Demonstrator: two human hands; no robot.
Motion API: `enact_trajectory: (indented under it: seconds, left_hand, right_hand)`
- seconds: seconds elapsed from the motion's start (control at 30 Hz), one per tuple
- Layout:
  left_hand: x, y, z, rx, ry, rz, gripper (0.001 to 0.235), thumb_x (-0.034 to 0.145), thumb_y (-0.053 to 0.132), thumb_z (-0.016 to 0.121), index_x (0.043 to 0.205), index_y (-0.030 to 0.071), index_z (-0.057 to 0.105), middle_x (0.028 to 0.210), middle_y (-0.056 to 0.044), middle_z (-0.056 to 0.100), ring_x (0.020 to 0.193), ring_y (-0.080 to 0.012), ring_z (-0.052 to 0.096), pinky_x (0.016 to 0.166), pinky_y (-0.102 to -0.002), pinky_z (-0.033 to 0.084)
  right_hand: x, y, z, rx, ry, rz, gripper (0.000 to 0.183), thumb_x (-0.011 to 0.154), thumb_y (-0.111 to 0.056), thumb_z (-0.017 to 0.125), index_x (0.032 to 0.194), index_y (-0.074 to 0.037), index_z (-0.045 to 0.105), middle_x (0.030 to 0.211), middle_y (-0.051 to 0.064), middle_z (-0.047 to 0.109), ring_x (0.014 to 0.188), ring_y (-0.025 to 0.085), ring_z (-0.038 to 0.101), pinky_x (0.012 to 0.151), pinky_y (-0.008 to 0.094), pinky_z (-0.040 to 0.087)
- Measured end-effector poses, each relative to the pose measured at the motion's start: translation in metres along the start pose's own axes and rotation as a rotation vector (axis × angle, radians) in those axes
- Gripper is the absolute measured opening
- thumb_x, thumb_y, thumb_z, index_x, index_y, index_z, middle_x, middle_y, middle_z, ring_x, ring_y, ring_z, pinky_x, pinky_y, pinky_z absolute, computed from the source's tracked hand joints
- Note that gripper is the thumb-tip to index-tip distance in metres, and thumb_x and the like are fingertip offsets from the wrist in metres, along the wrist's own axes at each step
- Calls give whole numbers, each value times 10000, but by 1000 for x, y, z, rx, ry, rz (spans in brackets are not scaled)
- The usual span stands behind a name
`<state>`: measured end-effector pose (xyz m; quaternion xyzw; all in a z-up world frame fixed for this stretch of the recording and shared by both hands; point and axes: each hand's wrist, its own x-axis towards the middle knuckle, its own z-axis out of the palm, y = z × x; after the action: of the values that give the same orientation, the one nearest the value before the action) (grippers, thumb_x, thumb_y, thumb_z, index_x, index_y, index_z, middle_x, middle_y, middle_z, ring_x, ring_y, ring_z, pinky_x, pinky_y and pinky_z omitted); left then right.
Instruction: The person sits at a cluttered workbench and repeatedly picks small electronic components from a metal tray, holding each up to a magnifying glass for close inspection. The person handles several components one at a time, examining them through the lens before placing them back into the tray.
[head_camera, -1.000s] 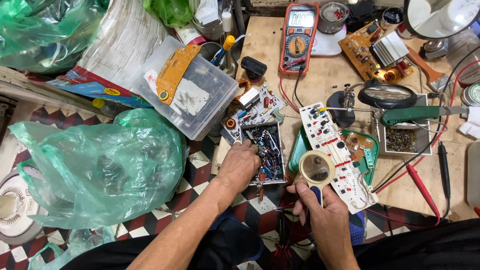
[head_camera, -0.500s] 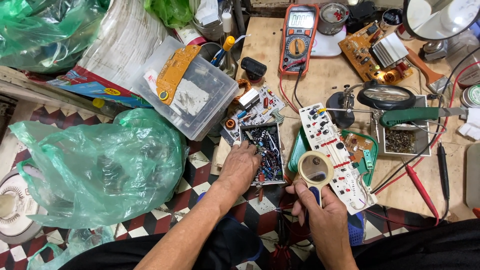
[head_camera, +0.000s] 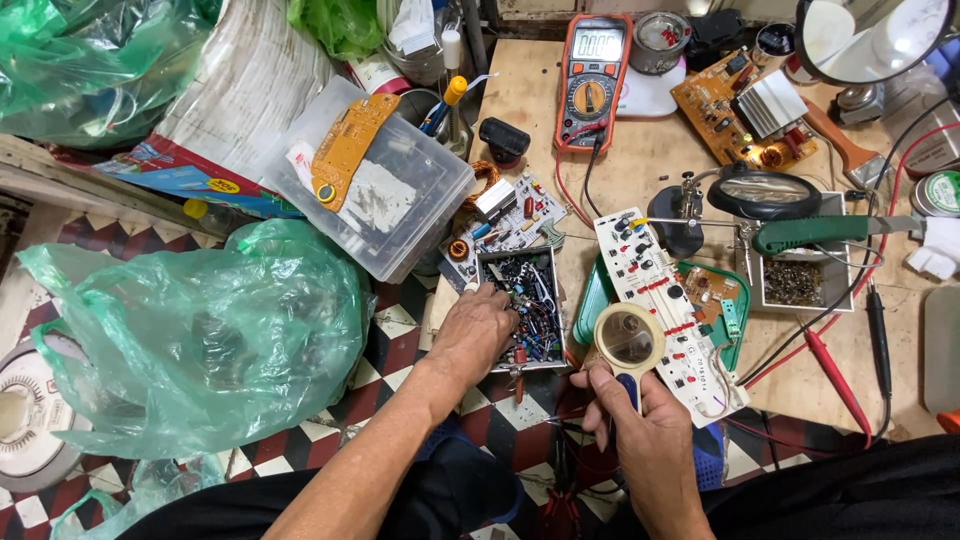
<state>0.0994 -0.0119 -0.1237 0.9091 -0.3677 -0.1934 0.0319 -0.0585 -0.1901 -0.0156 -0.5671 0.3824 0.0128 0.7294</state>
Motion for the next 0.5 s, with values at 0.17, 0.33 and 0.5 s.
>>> enact_trajectory:
  seconds: [0.17, 0.33, 0.5]
  left_hand:
    - [0, -1, 0, -16, 29, 10, 118, 971, 184, 851, 1011, 80, 812, 1185, -147, 740, 1310, -381, 657, 1228, -534, 489]
    - [-6, -3, -8, 27, 119, 79, 99, 1027, 140, 794, 976, 57, 817, 1017, -137, 735, 1084, -344, 666, 1006, -514, 588]
    - [-34, 5, -36, -181, 428, -4, 177, 1048, 292, 763, 1002, 124, 791, 956, -57, 725, 908, -228, 631, 789, -399, 557]
  right_hand:
    - [1, 1, -1, 5, 0, 10, 254, 1106, -124, 673, 1060, 93, 798, 783, 243, 784, 549, 231, 500, 540, 350, 415]
    - [-2, -5, 0, -13, 14, 18, 272, 1102, -124, 684, 1003, 103, 796, 804, 243, 806, 553, 234, 506, 550, 355, 416]
    - [2, 3, 4, 4, -13, -9, 273, 1092, -138, 696, 1082, 98, 833, 696, 199, 732, 523, 214, 498, 531, 329, 403]
